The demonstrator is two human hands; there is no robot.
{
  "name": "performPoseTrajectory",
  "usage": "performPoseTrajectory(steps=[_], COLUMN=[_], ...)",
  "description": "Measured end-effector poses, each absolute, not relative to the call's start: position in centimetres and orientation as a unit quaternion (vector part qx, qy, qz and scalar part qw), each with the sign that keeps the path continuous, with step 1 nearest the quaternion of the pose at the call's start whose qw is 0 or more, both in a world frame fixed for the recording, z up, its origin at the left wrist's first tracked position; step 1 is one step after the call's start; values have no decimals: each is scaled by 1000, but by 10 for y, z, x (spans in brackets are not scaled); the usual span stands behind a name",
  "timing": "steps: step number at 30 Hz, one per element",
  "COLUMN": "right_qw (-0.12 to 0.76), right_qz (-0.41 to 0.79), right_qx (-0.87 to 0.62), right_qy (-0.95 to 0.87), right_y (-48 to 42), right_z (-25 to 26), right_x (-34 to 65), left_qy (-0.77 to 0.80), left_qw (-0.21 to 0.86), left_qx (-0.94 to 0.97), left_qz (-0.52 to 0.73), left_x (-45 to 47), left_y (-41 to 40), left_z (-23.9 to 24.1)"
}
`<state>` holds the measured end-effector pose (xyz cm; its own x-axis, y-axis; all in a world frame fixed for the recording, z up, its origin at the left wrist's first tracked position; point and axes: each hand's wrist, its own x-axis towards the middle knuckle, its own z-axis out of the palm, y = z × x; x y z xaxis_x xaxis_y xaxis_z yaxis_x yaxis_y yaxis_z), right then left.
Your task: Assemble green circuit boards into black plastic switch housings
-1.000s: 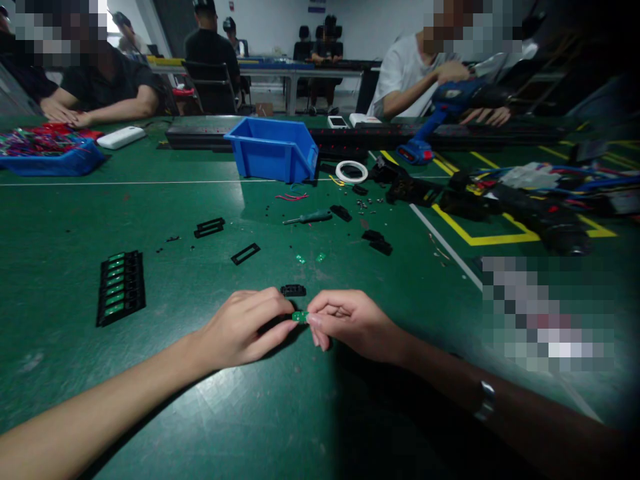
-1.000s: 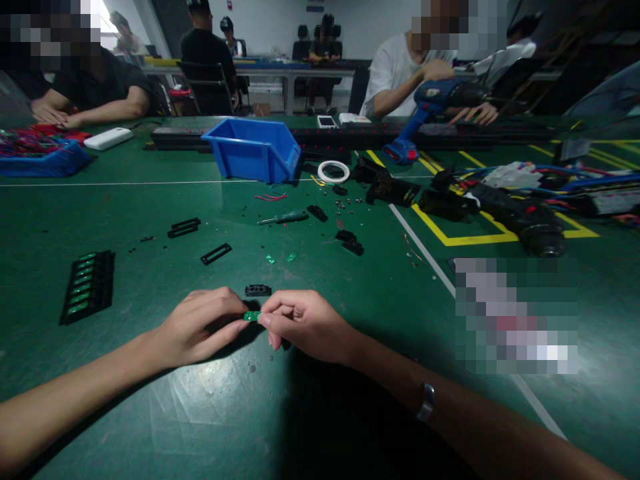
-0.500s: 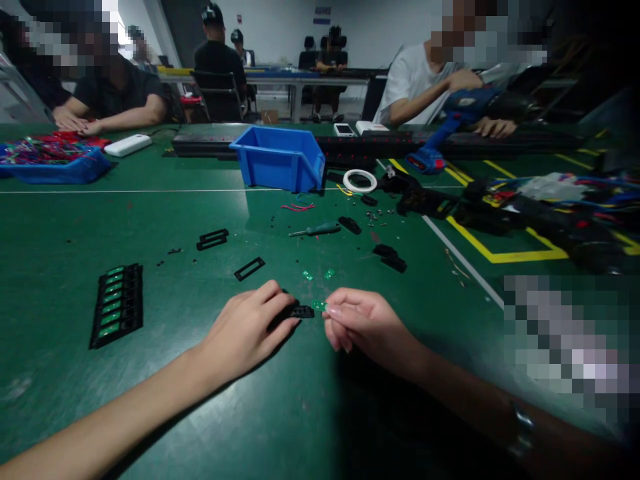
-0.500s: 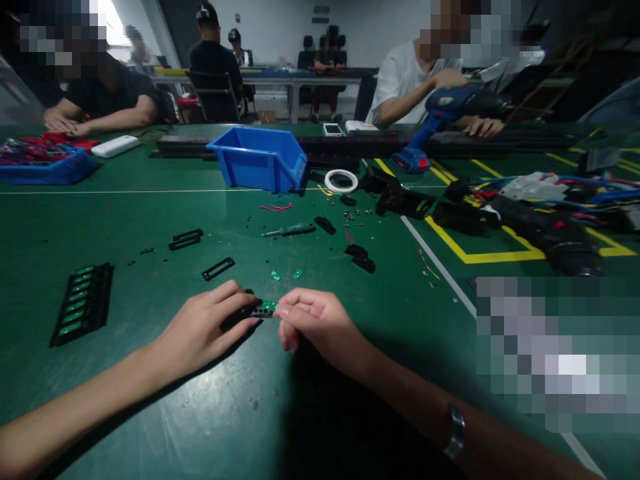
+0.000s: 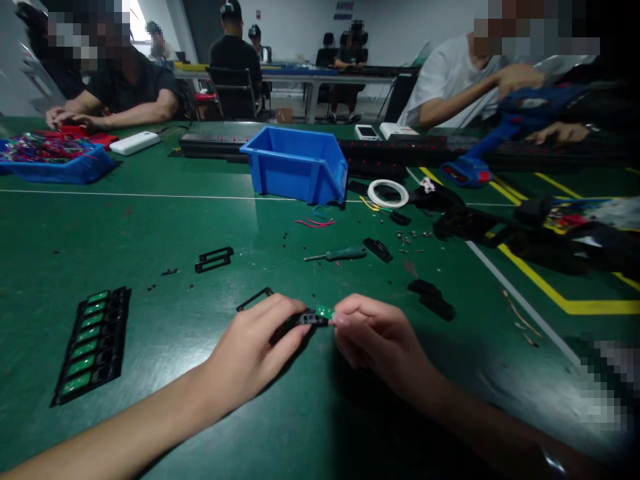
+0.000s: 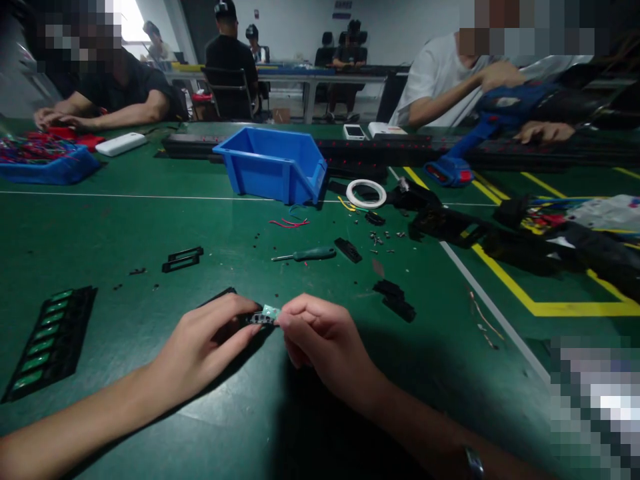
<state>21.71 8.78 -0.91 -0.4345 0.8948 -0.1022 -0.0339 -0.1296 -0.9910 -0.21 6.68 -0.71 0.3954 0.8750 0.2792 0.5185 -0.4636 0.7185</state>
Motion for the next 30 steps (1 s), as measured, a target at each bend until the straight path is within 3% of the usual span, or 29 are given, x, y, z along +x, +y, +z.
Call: performPoseTrajectory(steps=[11,24,30], right_qw=[332,407,391], right_qz=[718,732,758], right_qx=[-344,-260,-236], right_qy=[-506,-480,-465], right_y=[93,96,96], right_z=[-12,-17,-21], right_x=[227,229,231], left_qy=[438,459,465], left_qw=[315,305,314], left_qx=[750,747,747], left_qz=[384,372,358], left_x=[-7,-5,-7], left_y=[74,75,73], left_z=[-10,-8,-12])
